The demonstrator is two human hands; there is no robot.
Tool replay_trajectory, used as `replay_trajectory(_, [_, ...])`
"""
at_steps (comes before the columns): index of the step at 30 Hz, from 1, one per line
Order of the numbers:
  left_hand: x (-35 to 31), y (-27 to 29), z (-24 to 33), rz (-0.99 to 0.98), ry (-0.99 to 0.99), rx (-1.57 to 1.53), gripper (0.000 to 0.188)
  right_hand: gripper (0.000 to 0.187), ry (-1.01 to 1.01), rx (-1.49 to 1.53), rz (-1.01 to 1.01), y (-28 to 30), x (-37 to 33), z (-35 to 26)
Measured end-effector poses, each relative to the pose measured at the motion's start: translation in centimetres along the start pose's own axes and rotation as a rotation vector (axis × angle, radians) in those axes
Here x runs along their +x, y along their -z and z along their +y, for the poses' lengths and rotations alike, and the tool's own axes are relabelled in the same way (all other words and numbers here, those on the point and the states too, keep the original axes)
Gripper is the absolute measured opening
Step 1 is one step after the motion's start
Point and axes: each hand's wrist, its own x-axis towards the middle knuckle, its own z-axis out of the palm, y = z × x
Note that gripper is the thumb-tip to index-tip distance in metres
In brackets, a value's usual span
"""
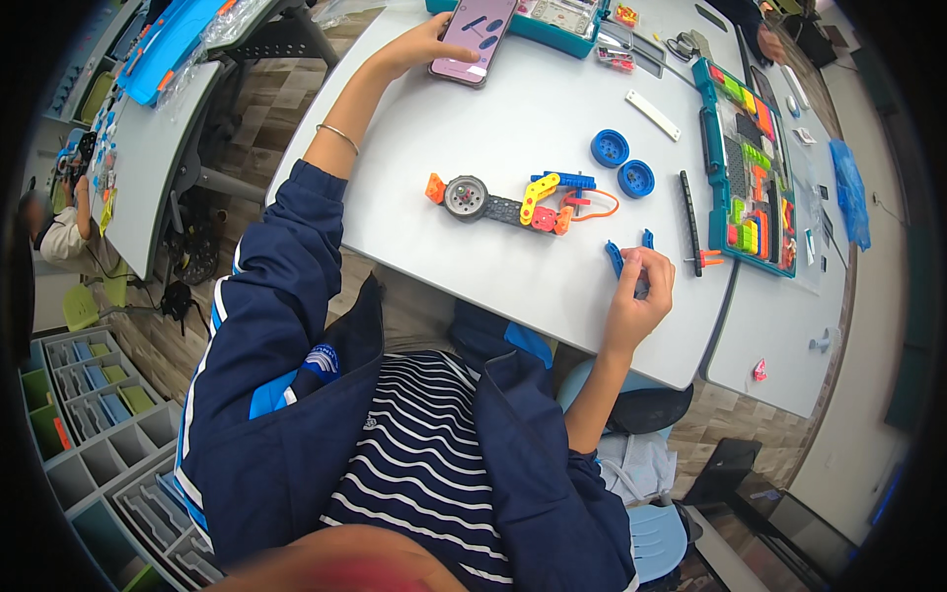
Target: The person assembles a small toy vehicle by attaching colorful plastic pieces to a black base. They use a blue plastic tool to press components into place and handle a smartphone briefly during the process.
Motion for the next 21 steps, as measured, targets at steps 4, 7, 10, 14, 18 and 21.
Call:
replay_trajectory(4, [0.1, -0.1, -0.2, 0.036, 0.019, 0.055, 0.111, 0.013, -0.007, -0.001, 0.002, 0.0, 0.0, -0.1])
replay_trajectory(7, [0.3, -0.2, -0.5, 0.041, 0.018, 0.051, 0.111, 0.014, -0.01, 0.002, 0.001, 0.0, 0.0, -0.2])
replay_trajectory(10, [0.4, -0.2, -0.7, 0.047, 0.012, 0.078, 0.111, 0.014, -0.011, 0.001, 0.002, 0.0, -0.1, -0.2])
replay_trajectory(14, [0.4, -0.1, -0.8, 0.022, -0.008, 0.023, 0.11, 0.013, -0.013, 0.006, 0.0, 0.1, -0.1, -0.1])
replay_trajectory(18, [0.5, -0.1, -1.0, 0.048, -0.008, 0.057, 0.109, 0.013, -0.007, 0.0, 0.001, 0.1, -0.1, 0.1])
replay_trajectory(21, [0.7, -0.2, -1.2, 0.052, -0.014, 0.038, 0.108, 0.013, -0.004, 0.003, 0.003, 0.1, -0.1, 0.1])
